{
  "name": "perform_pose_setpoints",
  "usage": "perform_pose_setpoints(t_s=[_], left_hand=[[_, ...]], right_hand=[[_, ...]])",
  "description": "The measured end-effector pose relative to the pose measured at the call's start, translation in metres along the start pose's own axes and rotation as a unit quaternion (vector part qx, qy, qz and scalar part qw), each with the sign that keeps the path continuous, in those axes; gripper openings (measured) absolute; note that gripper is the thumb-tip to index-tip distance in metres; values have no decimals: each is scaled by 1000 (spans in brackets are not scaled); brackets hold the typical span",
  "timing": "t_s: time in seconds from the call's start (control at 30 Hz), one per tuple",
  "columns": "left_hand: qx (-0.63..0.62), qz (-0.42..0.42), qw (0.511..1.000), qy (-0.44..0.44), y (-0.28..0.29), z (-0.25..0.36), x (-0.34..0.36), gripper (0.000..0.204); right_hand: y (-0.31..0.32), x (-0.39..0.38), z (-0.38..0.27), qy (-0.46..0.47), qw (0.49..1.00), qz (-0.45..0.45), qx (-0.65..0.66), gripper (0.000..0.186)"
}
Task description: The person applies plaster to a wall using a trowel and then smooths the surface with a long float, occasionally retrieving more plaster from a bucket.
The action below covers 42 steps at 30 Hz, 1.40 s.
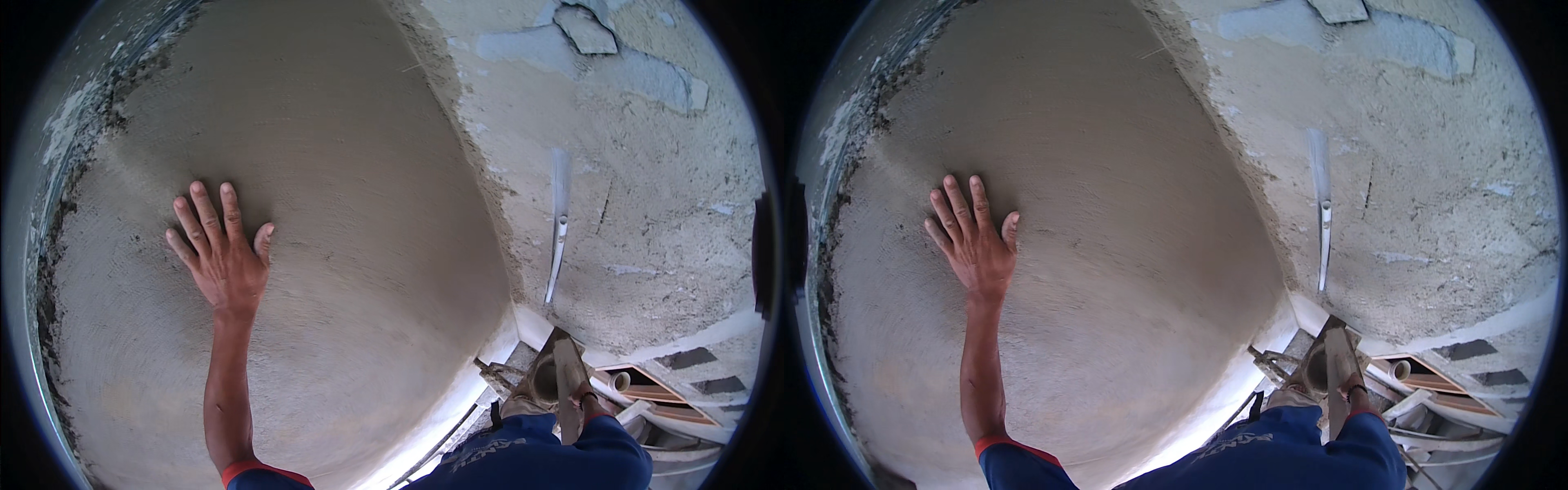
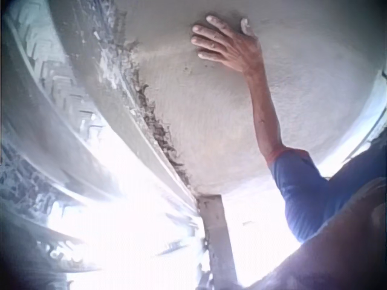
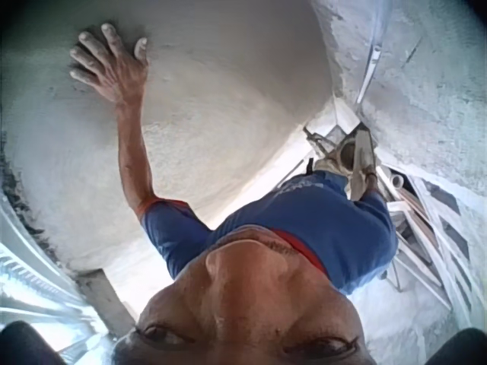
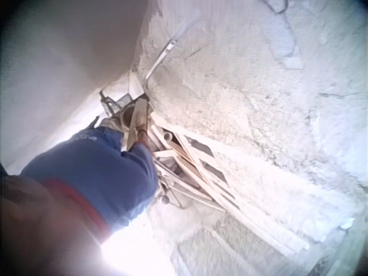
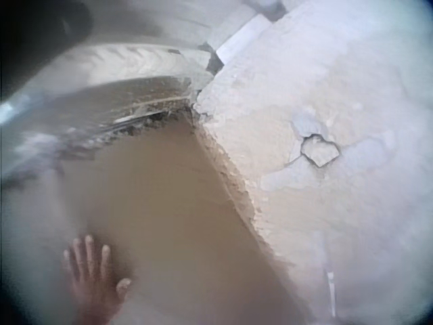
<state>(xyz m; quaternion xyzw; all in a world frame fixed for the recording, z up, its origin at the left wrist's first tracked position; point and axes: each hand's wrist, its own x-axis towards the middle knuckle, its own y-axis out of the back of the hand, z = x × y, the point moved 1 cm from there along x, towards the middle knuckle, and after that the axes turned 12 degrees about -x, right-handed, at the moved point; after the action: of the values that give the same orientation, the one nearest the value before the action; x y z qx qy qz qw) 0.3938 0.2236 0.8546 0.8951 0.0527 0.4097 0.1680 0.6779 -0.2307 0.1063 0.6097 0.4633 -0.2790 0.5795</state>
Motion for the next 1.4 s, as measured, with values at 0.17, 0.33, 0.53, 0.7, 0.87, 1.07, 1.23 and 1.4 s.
perform_pose_setpoints(t_s=[0.17,0.33,0.53,0.7,0.87,1.07,1.23,1.4], left_hand=[[-37,14,999,8,-4,6,-1,72],[-35,-24,999,9,7,-9,-7,73],[-9,-5,999,30,15,-17,-7,79],[-42,3,999,33,17,-15,-6,77],[-40,4,999,33,21,-20,-4,76],[-195,-1,981,4,24,46,-49,73],[-465,-457,735,-186,46,148,-213,71],[-548,-681,484,-36,25,211,-379,72]], right_hand=[[37,-27,-35,40,998,46,33,41],[45,-65,-86,91,995,22,19,50],[37,-21,-37,90,992,72,-48,42],[43,-40,-32,50,998,7,-33,42],[52,-55,-34,19,998,-44,-27,42],[62,-40,-7,44,999,14,-12,43],[62,-93,-40,51,999,3,-11,49],[62,-119,-24,19,998,28,45,53]])
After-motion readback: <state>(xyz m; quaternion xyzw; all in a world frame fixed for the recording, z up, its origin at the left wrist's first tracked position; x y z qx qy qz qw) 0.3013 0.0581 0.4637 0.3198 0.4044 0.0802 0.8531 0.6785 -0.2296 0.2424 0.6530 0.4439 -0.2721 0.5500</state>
